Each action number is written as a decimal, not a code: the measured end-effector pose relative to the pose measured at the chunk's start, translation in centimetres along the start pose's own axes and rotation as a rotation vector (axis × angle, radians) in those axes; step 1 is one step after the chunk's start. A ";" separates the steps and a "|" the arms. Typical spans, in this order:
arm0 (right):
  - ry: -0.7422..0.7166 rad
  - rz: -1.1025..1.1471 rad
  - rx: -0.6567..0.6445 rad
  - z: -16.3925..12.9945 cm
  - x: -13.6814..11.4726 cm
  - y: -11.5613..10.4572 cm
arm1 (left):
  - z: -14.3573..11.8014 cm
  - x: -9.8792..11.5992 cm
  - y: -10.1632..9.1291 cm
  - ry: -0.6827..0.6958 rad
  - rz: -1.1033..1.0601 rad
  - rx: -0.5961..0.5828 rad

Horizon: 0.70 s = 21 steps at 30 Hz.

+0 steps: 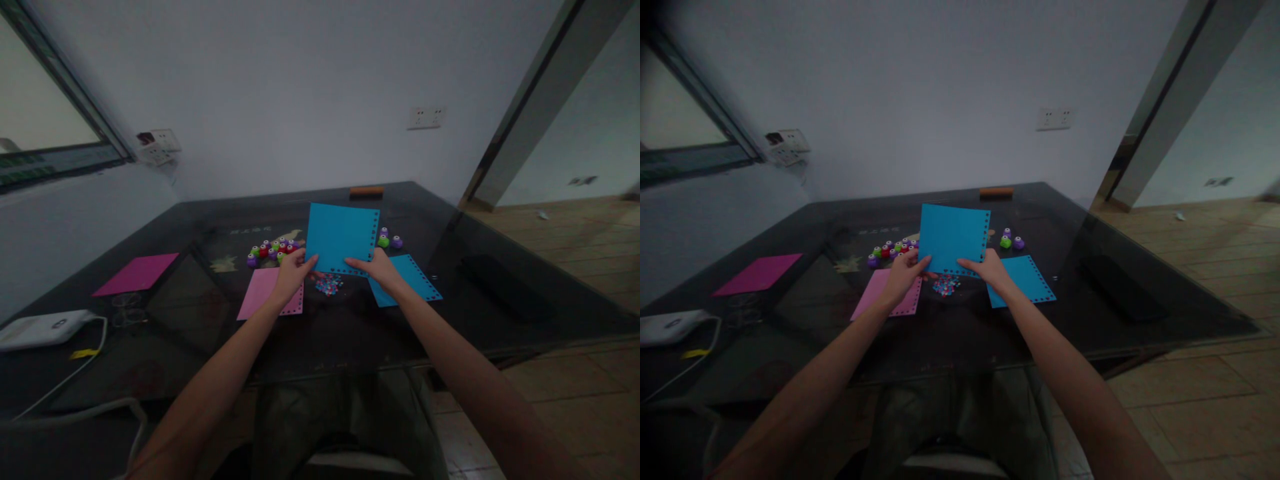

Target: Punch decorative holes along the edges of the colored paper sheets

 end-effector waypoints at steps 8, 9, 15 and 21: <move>-0.002 -0.044 0.021 0.0 0.0 -0.2 | 0.0 0.2 0.2 0.019 -0.007 -0.017; -0.007 -0.049 0.027 0.0 0.0 -0.3 | 0.0 0.2 0.2 0.020 -0.009 -0.020; -0.029 -0.067 0.034 0.1 0.2 -0.5 | 0.2 -0.1 0.6 0.023 0.022 -0.052; -0.018 -0.058 0.050 0.1 0.1 -0.7 | 0.6 1.1 -2.0 0.136 0.284 0.101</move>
Point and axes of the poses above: each hand's wrist, its own z-axis towards the middle knuckle, its own y-axis out of the palm, x = y × z, the point moved 10 cm from there along z, towards the middle knuckle, and after that the axes turned 6 degrees about -x, right-handed, at the moved point
